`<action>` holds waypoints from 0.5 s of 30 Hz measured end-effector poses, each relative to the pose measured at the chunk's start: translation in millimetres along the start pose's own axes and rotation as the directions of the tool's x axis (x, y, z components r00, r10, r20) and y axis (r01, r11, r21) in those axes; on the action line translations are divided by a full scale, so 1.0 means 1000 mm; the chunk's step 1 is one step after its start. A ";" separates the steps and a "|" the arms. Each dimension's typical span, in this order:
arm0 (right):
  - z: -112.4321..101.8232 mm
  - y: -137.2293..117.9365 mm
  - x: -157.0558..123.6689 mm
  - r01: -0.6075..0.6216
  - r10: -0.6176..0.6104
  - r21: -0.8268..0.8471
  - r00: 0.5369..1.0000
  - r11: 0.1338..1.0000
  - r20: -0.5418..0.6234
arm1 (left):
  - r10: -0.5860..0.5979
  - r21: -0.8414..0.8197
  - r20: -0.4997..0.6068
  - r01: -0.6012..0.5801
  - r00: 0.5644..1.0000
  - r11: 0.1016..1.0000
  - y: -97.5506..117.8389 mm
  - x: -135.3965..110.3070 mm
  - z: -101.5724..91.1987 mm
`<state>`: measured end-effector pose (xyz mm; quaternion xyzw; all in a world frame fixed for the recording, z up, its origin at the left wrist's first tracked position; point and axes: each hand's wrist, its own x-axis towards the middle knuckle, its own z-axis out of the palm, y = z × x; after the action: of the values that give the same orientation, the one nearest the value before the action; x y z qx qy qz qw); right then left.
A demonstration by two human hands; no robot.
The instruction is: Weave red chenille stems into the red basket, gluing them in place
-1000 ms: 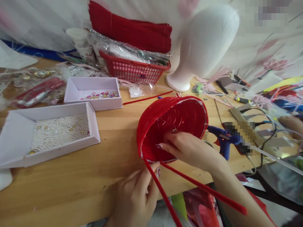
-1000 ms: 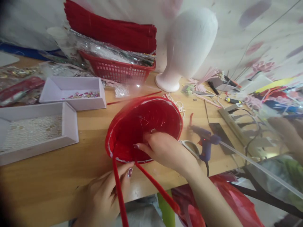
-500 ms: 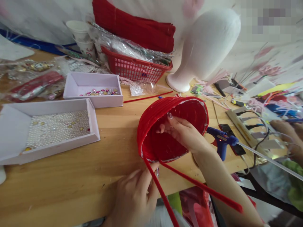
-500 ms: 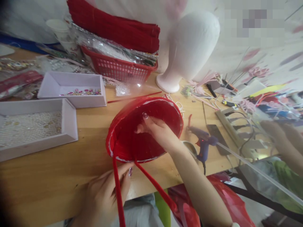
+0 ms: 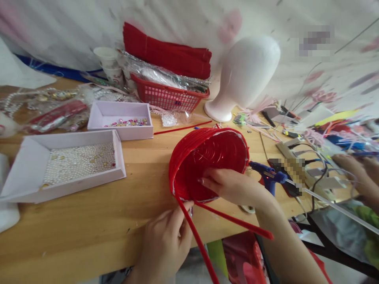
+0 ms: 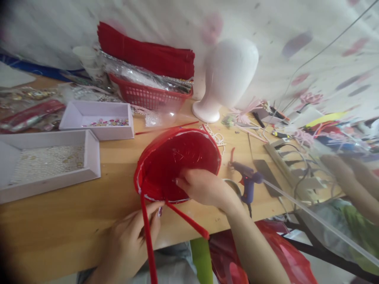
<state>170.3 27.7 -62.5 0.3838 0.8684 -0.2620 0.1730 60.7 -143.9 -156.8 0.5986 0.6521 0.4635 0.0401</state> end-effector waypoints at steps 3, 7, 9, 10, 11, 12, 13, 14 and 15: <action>-0.002 -0.003 -0.017 -0.098 0.086 -0.263 0.995 0.960 -0.057 | -0.004 0.007 -0.012 0.004 1.000 1.000 -0.001 -0.001 0.002; -0.002 -0.002 -0.012 -0.034 0.034 -0.156 0.999 0.987 -0.002 | -0.047 0.008 -0.024 0.047 0.999 0.999 -0.004 -0.004 0.006; -0.002 -0.001 0.000 0.005 -0.003 -0.063 0.999 0.998 0.034 | -0.059 0.003 -0.019 0.059 0.998 0.998 -0.005 -0.005 0.008; -0.002 0.000 0.007 0.011 -0.011 -0.016 1.000 1.000 0.018 | -0.062 0.002 -0.013 0.062 0.998 0.998 -0.006 -0.005 0.008; -0.002 0.000 0.014 0.010 -0.009 0.036 1.000 0.999 -0.013 | -0.069 0.003 -0.004 0.069 0.998 0.998 -0.005 -0.004 0.008; -0.001 -0.001 0.020 0.005 0.001 0.095 0.998 0.996 -0.060 | -0.079 0.009 0.005 0.079 0.997 0.997 -0.005 -0.003 0.008; 0.000 -0.003 0.026 0.001 0.017 0.161 0.994 0.987 -0.109 | -0.093 0.016 0.017 0.092 0.996 0.996 -0.005 -0.002 0.007; 0.002 -0.006 0.031 0.003 0.033 0.234 0.989 0.972 -0.147 | -0.108 0.026 0.032 0.107 0.994 0.994 -0.004 -0.001 0.007; 0.005 -0.009 0.036 0.010 0.046 0.310 0.984 0.951 -0.173 | -0.126 0.043 0.053 0.124 0.991 0.991 -0.004 0.000 0.007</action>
<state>140.6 40.0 -81.5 0.4360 0.8250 -0.3578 0.0350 62.2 -139.5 -162.9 0.5700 0.6959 0.4304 0.0752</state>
